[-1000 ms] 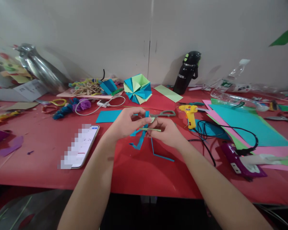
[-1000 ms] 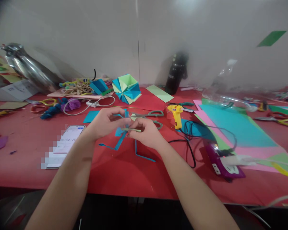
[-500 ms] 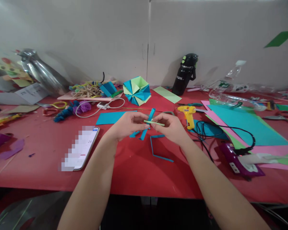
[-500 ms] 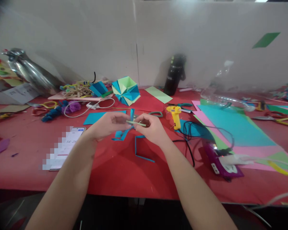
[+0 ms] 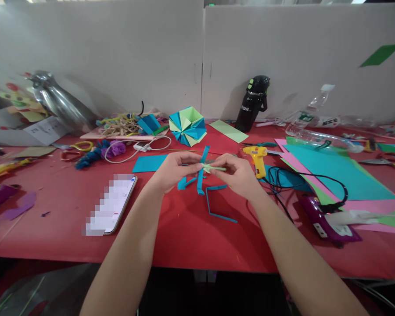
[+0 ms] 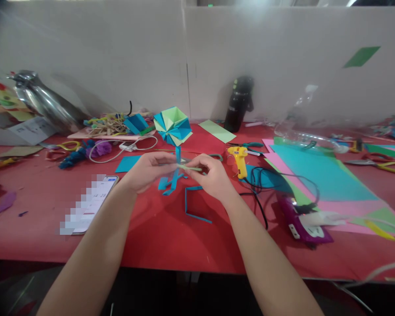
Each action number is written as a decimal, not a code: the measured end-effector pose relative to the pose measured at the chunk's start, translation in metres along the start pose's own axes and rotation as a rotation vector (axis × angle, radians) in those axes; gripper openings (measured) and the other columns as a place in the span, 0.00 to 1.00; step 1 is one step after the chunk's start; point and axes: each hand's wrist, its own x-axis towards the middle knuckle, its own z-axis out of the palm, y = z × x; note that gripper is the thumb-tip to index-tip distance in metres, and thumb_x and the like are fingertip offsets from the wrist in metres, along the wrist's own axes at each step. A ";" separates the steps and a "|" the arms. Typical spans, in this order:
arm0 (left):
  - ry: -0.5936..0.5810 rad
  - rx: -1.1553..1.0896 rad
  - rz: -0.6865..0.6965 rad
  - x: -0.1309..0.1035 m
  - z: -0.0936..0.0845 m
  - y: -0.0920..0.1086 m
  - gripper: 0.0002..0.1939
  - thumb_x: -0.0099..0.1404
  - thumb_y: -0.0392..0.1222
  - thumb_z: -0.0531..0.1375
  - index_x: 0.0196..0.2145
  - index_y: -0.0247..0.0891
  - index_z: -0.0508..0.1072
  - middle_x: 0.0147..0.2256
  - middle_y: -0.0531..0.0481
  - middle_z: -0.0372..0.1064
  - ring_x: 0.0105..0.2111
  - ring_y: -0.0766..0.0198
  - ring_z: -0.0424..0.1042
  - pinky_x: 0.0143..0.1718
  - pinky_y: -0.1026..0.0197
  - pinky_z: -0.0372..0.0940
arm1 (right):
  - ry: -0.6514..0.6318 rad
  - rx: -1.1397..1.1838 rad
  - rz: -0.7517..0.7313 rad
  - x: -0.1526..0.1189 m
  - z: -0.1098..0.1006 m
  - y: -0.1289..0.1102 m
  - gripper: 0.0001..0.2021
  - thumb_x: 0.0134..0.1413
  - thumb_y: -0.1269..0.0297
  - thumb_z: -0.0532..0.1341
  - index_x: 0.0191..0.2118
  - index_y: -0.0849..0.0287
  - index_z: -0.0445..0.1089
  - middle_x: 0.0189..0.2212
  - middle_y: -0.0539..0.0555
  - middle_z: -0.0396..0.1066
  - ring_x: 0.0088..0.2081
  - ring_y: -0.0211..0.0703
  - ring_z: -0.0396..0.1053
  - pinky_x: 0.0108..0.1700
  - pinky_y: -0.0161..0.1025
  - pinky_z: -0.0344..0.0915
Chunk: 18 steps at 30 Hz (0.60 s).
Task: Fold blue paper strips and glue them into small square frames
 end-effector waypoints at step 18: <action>0.188 0.107 0.140 0.008 -0.002 -0.009 0.20 0.53 0.46 0.74 0.42 0.37 0.81 0.40 0.45 0.81 0.42 0.54 0.80 0.46 0.53 0.76 | 0.011 -0.854 0.512 -0.025 -0.072 -0.028 0.19 0.58 0.47 0.61 0.24 0.55 0.70 0.26 0.54 0.75 0.30 0.47 0.72 0.32 0.42 0.62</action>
